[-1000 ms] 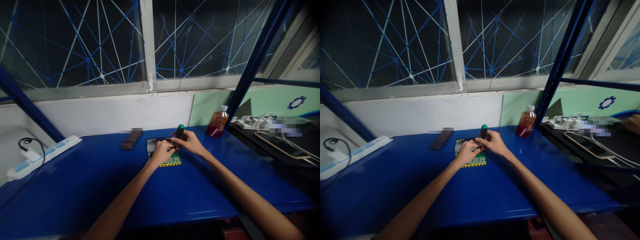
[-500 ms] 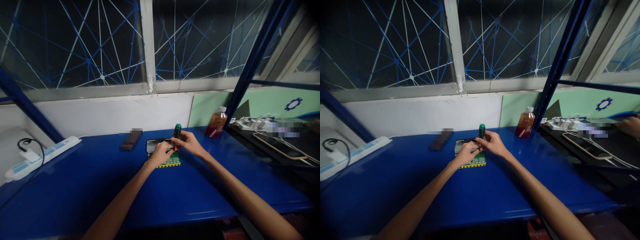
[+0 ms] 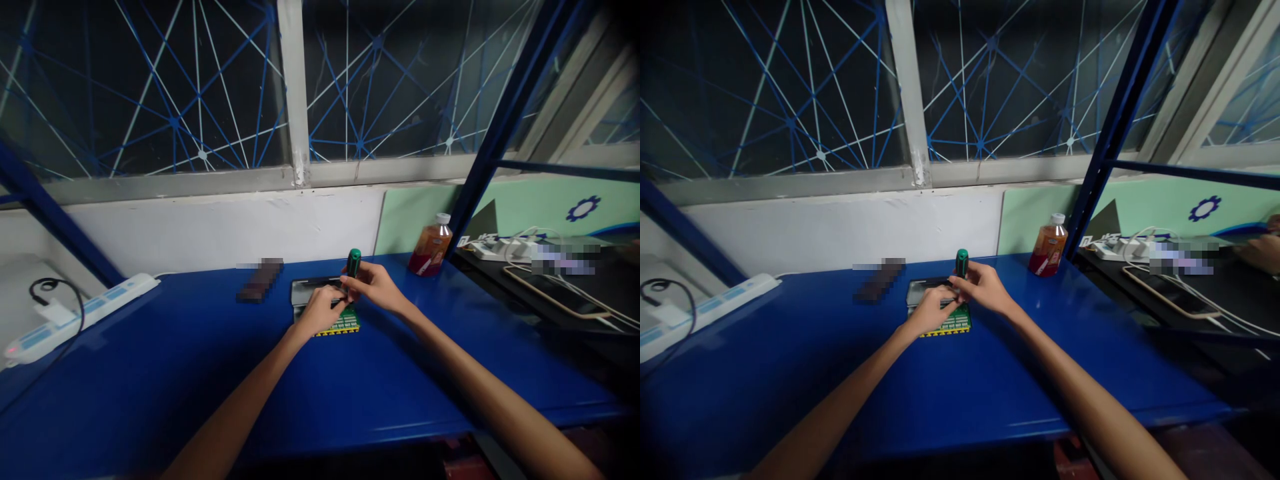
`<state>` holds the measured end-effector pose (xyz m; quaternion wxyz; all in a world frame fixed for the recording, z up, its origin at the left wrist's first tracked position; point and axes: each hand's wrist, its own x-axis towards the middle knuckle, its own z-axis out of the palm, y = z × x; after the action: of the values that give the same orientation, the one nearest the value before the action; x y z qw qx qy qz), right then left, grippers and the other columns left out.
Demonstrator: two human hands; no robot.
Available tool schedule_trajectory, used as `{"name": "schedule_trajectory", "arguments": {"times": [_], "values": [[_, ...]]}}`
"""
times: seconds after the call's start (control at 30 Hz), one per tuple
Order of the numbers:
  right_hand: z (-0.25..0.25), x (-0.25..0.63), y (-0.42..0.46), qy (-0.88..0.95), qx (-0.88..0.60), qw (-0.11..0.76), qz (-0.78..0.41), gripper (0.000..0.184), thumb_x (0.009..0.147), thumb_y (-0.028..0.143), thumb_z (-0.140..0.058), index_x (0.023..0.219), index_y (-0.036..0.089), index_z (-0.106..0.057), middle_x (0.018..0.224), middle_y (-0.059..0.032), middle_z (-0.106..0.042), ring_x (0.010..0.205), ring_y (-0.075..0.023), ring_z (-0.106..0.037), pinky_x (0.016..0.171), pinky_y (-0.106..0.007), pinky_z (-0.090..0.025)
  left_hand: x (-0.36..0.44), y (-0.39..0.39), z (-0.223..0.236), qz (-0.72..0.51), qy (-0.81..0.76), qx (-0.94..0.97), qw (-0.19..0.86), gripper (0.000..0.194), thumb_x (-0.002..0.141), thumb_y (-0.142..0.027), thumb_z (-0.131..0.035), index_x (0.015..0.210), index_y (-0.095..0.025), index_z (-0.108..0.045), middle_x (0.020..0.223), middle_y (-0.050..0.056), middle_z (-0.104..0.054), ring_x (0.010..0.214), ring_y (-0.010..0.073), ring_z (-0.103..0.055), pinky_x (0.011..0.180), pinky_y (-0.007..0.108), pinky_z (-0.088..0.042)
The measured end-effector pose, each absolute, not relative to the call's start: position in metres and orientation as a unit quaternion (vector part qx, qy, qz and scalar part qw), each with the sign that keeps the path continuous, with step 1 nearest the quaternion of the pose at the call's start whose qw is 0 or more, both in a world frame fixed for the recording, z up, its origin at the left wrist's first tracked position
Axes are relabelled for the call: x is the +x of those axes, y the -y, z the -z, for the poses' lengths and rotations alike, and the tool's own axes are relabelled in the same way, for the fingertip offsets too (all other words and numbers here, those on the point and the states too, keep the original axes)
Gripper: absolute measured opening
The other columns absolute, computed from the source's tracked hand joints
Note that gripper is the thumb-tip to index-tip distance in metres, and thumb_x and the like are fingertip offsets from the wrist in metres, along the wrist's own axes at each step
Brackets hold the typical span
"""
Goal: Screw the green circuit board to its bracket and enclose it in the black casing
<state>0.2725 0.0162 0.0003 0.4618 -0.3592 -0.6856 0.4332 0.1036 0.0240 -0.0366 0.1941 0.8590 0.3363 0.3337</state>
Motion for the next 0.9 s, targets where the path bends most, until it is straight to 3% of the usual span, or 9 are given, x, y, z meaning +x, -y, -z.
{"name": "schedule_trajectory", "arguments": {"times": [0.3, 0.9], "values": [[-0.002, 0.274, -0.016, 0.687, -0.371, 0.456, -0.428, 0.032, 0.08, 0.04, -0.064, 0.097, 0.015, -0.057, 0.056, 0.0005, -0.061, 0.05, -0.016, -0.061, 0.049, -0.029, -0.049, 0.103, -0.027, 0.044, -0.339, -0.35, 0.85, 0.199, 0.015, 0.086, -0.02, -0.058, 0.088, -0.02, -0.073, 0.09, 0.003, -0.072, 0.088, 0.0191, -0.065, 0.082, 0.029, -0.048], [-0.003, 0.275, -0.015, 0.687, -0.363, 0.443, -0.446, 0.03, 0.081, 0.038, -0.063, 0.101, 0.016, -0.055, 0.059, -0.0003, -0.061, 0.05, -0.0154, -0.06, 0.048, -0.029, -0.048, 0.102, -0.026, 0.047, -0.346, -0.332, 0.854, 0.2, 0.019, 0.086, -0.011, -0.052, 0.086, -0.017, -0.07, 0.09, 0.004, -0.07, 0.088, 0.019, -0.063, 0.081, 0.028, -0.046]]}}
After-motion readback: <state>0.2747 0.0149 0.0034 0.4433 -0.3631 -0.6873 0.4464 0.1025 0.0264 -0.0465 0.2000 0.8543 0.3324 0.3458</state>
